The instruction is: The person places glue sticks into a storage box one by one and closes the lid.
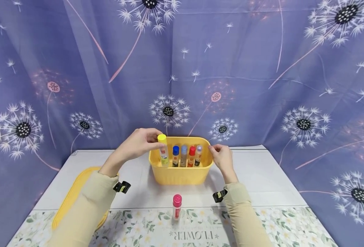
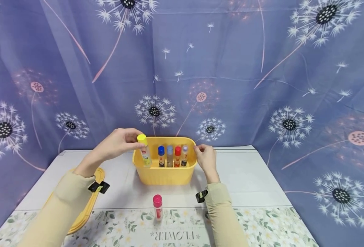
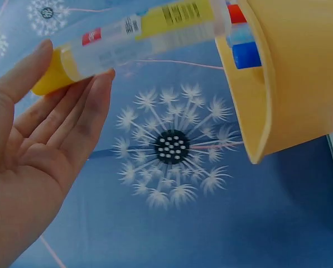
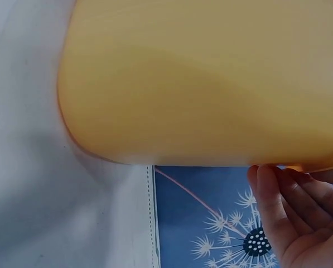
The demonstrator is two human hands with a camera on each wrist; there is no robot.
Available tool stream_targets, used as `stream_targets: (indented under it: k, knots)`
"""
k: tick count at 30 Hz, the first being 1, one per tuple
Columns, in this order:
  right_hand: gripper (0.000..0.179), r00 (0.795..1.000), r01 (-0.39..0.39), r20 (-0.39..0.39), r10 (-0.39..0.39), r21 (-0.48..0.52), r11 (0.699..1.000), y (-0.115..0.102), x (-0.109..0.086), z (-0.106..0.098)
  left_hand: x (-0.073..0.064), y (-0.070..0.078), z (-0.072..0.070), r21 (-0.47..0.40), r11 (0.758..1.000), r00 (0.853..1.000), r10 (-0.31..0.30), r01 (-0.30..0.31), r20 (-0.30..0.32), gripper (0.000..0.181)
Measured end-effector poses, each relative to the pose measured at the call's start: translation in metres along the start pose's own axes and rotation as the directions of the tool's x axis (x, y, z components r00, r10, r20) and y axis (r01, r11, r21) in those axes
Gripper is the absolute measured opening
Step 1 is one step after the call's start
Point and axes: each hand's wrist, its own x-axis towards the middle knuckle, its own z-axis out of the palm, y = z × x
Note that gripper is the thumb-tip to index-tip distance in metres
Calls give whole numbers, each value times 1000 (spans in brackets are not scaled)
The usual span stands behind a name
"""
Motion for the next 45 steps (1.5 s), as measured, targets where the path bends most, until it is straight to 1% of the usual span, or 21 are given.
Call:
stream_targets:
  k: [4, 6, 10, 14, 19, 25, 30, 33, 38, 45]
  knots:
    - [24, 1000, 0, -7, 0, 9, 1000, -1, 0, 1, 11, -11, 1, -26, 999, 999, -38, 37, -28, 26]
    - [24, 1000, 0, -10, 0, 13, 1000, -1, 1, 1, 16, -18, 4, -19, 998, 998, -52, 51, -39, 26]
    - [24, 1000, -4, -11, 4, 5, 1000, -2, 0, 0, 25, -33, 10, 3, 995, 994, -96, 97, -50, 27]
    - [24, 1000, -4, -5, 4, -8, 1000, -2, 0, 1, 30, -44, 15, 36, 990, 989, -136, 138, -53, 27]
    - [26, 1000, 7, 11, -7, -9, 1000, -3, 0, 2, 36, -56, 22, 85, 985, 988, -144, 148, -51, 28]
    - [24, 1000, 5, -1, -5, -15, 1000, -1, -2, 3, 42, -61, 32, 115, 983, 989, -146, 146, -10, 28]
    - [25, 1000, 10, 9, -10, -22, 1000, 0, -2, 3, 47, -63, 36, 166, 972, 986, -169, 164, 13, 31]
    - [27, 1000, 8, 21, -8, -22, 1000, -1, -2, 3, 50, -66, 39, 185, 968, 983, -179, 171, 27, 30]
    - [28, 1000, 8, 18, -7, -22, 1000, -2, -1, 1, 55, -69, 42, 207, 963, 981, -187, 173, 53, 23]
    - [27, 1000, 15, 23, -14, -19, 1000, -4, 0, -2, 60, -69, 46, 222, 950, 966, -246, 222, 86, 21]
